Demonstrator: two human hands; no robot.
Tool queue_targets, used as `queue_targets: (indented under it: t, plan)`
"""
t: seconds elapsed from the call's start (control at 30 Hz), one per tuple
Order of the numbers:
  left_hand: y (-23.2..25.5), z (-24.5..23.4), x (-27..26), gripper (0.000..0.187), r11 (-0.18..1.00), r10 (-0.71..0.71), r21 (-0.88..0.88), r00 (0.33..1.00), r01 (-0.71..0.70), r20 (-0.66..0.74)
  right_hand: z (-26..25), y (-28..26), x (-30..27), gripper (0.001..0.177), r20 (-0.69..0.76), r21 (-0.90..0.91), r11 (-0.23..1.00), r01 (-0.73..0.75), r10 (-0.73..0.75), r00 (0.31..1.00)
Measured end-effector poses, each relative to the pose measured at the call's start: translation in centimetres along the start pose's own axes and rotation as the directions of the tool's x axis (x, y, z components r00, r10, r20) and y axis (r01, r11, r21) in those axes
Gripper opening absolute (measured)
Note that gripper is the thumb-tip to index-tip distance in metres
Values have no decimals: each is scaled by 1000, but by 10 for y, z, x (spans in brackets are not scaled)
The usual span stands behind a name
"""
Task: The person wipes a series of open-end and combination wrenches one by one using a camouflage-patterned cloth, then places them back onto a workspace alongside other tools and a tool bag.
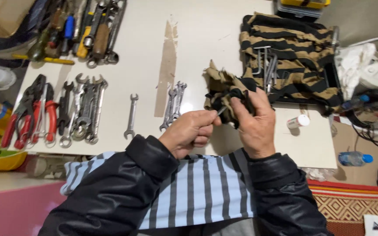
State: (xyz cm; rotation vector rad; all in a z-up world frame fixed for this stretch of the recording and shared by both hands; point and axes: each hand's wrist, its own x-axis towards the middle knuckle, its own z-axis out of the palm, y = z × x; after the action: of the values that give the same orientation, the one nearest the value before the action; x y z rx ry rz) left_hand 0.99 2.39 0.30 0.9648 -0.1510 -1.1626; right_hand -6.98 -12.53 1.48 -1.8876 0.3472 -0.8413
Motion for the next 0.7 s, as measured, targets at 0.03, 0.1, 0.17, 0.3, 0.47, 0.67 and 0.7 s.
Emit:
queue_targets:
  t: [0.03, 0.1, 0.17, 0.3, 0.47, 0.67, 0.7]
  plan:
    - [-2, 1, 2, 22, 1000, 9, -4, 1000, -9, -22, -5, 8, 1, 14, 18, 16, 1000, 0, 0, 1000]
    - [-5, -2, 1, 21, 998, -23, -50, 996, 28, 90, -5, 24, 1, 20, -49, 67, 990, -121, 125, 991]
    - [-6, -7, 3, 22, 992, -46, -109, 987, 63, 153, -18, 17, 3, 12, 3, 171, 953, -249, 253, 968]
    - [-12, -15, 12, 26, 971, -44, -205, 936, 122, 349, -26, 10, 6, 12, 8, 326, 860, -393, 413, 911]
    - [-24, -20, 19, 29, 971, -1, -227, 948, 77, 318, -24, 24, -6, 12, 132, 152, 948, -279, 260, 956]
    - [-28, -19, 28, 34, 985, 8, -163, 928, 57, 374, -30, 40, 4, 36, 352, 335, 750, -570, 462, 814]
    - [-30, -19, 31, 34, 989, 19, -141, 928, 36, 373, -31, 40, 5, 42, 397, 396, 703, -591, 449, 800]
